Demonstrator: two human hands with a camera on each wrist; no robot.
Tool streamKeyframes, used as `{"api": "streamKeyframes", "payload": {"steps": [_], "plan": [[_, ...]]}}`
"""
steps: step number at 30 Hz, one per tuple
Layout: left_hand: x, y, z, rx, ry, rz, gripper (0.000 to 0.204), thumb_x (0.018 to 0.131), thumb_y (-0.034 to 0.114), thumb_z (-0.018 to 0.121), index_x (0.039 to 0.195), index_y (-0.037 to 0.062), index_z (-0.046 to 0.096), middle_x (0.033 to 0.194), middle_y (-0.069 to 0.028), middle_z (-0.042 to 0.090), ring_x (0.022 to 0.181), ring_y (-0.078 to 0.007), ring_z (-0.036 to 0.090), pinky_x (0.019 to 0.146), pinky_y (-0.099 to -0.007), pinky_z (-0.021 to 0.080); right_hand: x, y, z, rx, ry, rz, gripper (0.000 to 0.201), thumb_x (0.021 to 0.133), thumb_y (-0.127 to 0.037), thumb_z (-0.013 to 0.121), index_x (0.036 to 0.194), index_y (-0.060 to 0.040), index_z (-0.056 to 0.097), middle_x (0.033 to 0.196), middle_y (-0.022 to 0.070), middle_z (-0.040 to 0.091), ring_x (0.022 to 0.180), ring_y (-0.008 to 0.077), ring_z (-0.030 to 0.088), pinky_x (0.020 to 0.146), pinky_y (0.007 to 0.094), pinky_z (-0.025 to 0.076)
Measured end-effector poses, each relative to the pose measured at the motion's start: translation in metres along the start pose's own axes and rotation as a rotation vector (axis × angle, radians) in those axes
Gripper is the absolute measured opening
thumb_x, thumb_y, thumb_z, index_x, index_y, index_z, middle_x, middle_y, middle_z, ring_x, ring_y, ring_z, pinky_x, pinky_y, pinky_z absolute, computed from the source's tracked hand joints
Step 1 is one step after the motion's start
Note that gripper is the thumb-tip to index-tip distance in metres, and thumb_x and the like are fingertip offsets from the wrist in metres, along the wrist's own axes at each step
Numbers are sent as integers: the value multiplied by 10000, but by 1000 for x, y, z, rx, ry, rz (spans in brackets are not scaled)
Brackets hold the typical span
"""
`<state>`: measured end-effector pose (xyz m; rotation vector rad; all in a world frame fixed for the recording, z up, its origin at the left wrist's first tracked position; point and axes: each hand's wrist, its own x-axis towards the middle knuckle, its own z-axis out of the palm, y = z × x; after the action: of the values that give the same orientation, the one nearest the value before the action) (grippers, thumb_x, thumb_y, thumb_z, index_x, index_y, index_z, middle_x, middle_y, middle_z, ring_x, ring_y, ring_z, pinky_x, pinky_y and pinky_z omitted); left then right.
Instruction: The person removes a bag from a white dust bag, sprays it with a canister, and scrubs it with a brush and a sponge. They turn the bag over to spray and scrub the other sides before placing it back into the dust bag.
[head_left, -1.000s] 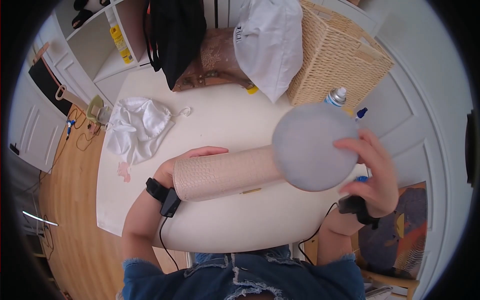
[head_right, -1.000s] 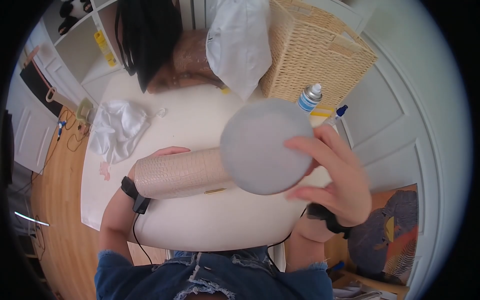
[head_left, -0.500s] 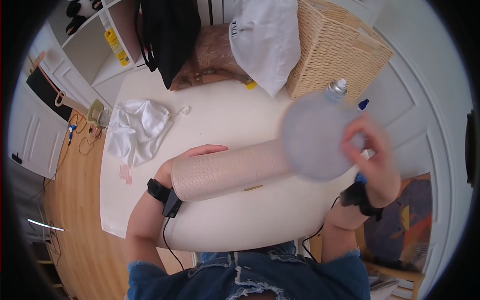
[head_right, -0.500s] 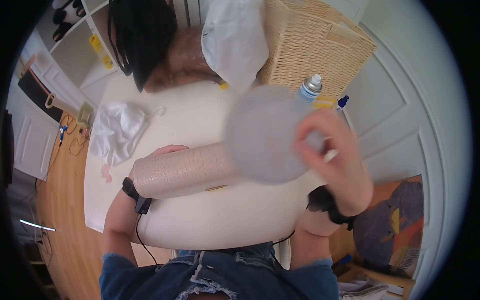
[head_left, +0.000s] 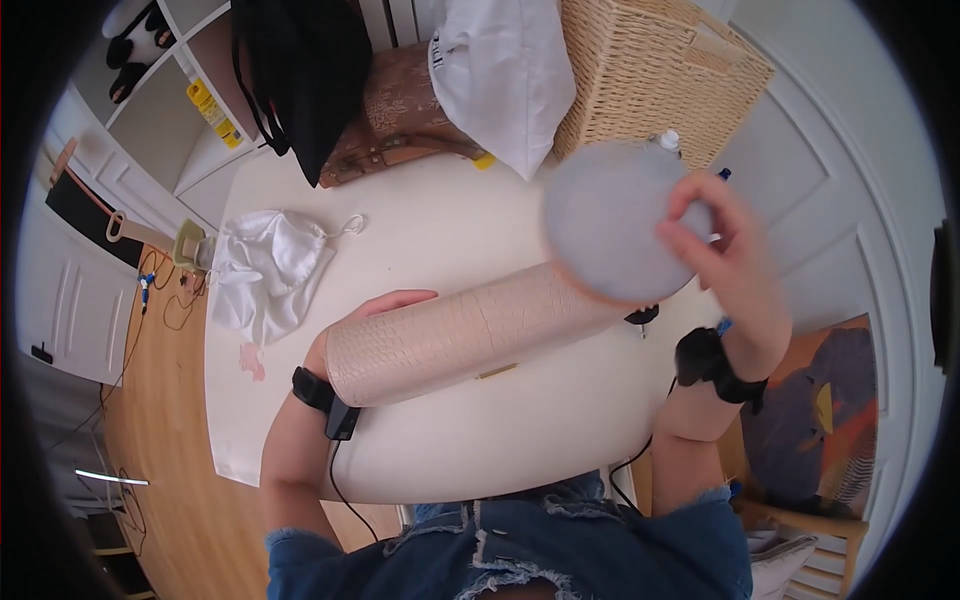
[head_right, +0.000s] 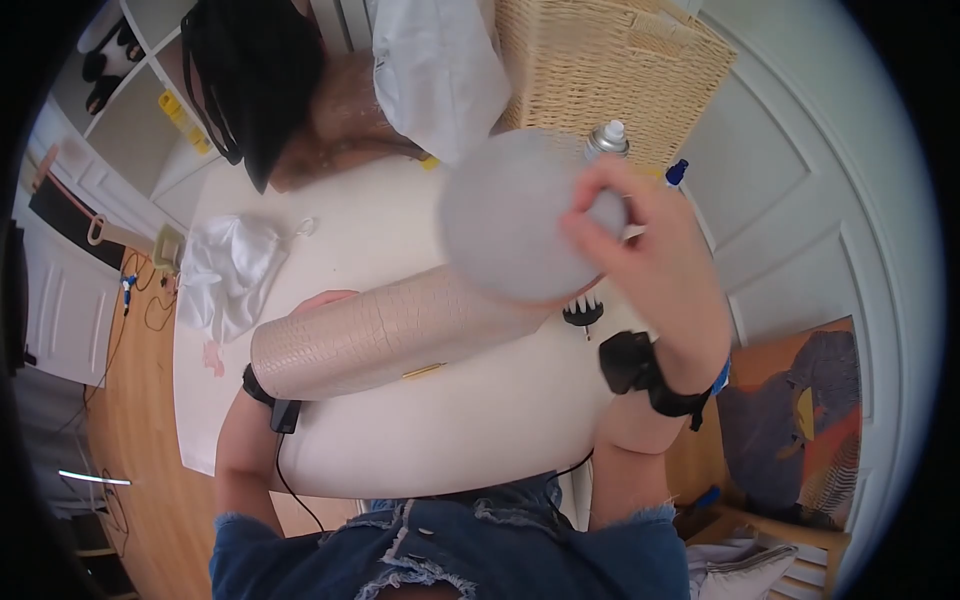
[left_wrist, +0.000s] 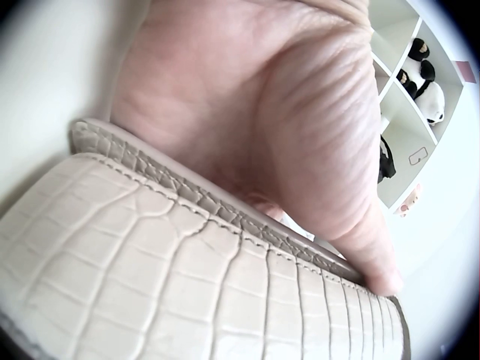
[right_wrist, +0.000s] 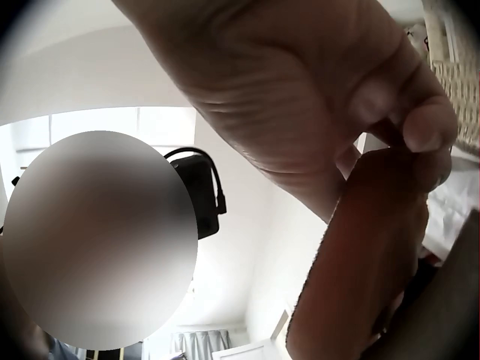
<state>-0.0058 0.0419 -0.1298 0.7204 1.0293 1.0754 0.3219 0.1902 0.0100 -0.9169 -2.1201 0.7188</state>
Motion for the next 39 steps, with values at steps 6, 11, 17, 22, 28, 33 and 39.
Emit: {"api": "streamKeyframes", "payload": {"steps": [6, 11, 17, 22, 28, 33, 39], "plan": [[-1, 4, 3, -22, -34, 5, 409, 951, 95, 491, 1346, -4, 456, 1321, -115, 541, 1192, -191, 548, 1000, -305, 456, 2, 2, -9, 54, 53, 57, 152, 794, -84, 672, 880, -53, 551, 750, -32, 511, 658, 69, 450, 526, 212, 378], [-2, 3, 2, -42, -85, 76, 392, 949, 81, 488, 1330, -11, 466, 1348, -127, 522, 1208, -208, 538, 1014, -319, 449, 0, -15, 9, 115, -281, -93, 168, 800, -66, 668, 917, -64, 548, 831, -34, 529, 699, 68, 459, 527, 209, 374], [3, -3, -6, -33, -81, 137, 366, 953, 76, 477, 1309, -11, 478, 1361, -145, 510, 1218, -231, 532, 1023, -332, 445, 0, 18, -29, 53, -145, 99, 190, 788, -51, 678, 927, -60, 548, 862, -35, 535, 742, 66, 462, 533, 201, 403], [9, -19, -22, -196, -119, 240, 364, 955, 89, 481, 1306, -6, 469, 1345, -146, 522, 1214, -231, 532, 1012, -334, 453, 0, -3, -10, 131, -131, -16, 170, 776, -36, 677, 893, -58, 555, 857, -40, 534, 740, 75, 469, 535, 207, 393], [9, -28, -39, 326, 41, 445, 408, 950, 189, 538, 1314, 17, 471, 1339, -133, 530, 1183, -209, 552, 978, -346, 479, 6, 10, -5, 14, -126, -74, 176, 775, -47, 679, 895, -54, 551, 852, -30, 542, 726, 82, 474, 539, 225, 369], [31, -49, -69, -190, -10, 377, 421, 960, 262, 521, 1313, 38, 477, 1319, -116, 549, 1160, -216, 571, 954, -371, 498, 9, 17, -15, -41, 36, 78, 183, 776, -60, 678, 904, -59, 547, 838, -10, 535, 715, 98, 484, 561, 250, 387], [41, -52, -77, -458, -48, 360, 481, 973, 357, 487, 1345, 52, 460, 1322, -110, 551, 1148, -235, 583, 936, -388, 516, 17, 11, 12, -73, -107, -131, 216, 773, -62, 679, 935, -53, 536, 845, 28, 552, 709, 154, 502, 560, 268, 404]]}}
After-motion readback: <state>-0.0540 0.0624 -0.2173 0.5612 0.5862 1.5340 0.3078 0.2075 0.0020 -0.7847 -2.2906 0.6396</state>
